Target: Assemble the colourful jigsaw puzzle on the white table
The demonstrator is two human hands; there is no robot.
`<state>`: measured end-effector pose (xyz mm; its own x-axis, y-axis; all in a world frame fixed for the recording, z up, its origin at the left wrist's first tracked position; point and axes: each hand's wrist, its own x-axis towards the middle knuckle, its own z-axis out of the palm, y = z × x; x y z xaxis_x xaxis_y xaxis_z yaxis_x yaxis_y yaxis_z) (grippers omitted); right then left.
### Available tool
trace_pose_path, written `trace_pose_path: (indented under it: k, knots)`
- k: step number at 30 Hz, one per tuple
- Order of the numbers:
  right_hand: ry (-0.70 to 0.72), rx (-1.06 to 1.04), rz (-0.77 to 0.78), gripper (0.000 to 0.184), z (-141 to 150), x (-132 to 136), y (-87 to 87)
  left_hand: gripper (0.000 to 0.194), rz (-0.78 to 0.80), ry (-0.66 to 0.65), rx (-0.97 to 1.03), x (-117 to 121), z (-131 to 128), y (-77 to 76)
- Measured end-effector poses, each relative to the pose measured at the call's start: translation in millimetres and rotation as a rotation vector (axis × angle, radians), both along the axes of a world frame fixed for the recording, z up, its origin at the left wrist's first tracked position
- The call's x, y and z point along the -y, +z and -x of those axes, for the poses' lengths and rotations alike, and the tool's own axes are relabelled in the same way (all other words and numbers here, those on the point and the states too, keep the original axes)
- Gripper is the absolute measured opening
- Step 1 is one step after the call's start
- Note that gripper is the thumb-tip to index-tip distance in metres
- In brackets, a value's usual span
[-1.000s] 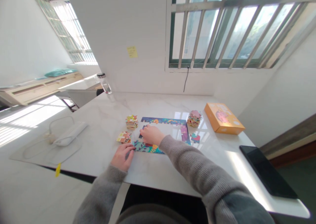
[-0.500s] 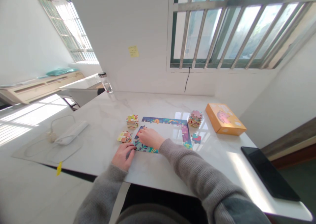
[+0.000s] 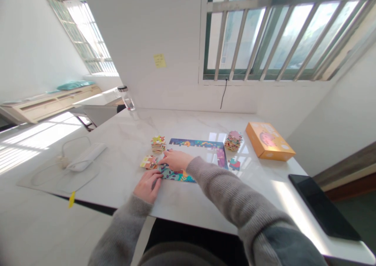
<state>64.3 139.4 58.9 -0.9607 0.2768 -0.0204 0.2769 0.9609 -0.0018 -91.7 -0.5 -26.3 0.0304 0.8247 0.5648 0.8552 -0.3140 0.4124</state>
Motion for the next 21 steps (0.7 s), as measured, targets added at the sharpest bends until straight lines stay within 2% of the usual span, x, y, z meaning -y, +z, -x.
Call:
trace_pose_path:
  k: [3, 8, 12, 16, 21]
  knots:
    - [-0.009, 0.031, 0.036, 0.050, 8, -4, 5.5, 0.023, 0.005, -0.002, 0.010, 0, 0, 1.5]
    - [-0.005, 0.069, 0.083, 0.034, 9, -10, 13.5, 0.022, 0.015, 0.008, 0.008, 3, -2, 5.2]
    - [0.026, 0.113, 0.087, 0.036, 8, -16, 15.4, 0.022, 0.015, -0.003, -0.001, 2, -1, 3.6]
    - [0.064, 0.125, 0.007, 0.037, 7, -17, 13.3, 0.022, 0.000, -0.007, -0.003, 0, 0, 1.0]
    - [0.074, 0.109, -0.127, 0.027, 6, -12, 12.3, 0.022, -0.008, -0.009, -0.004, 0, 1, 0.5]
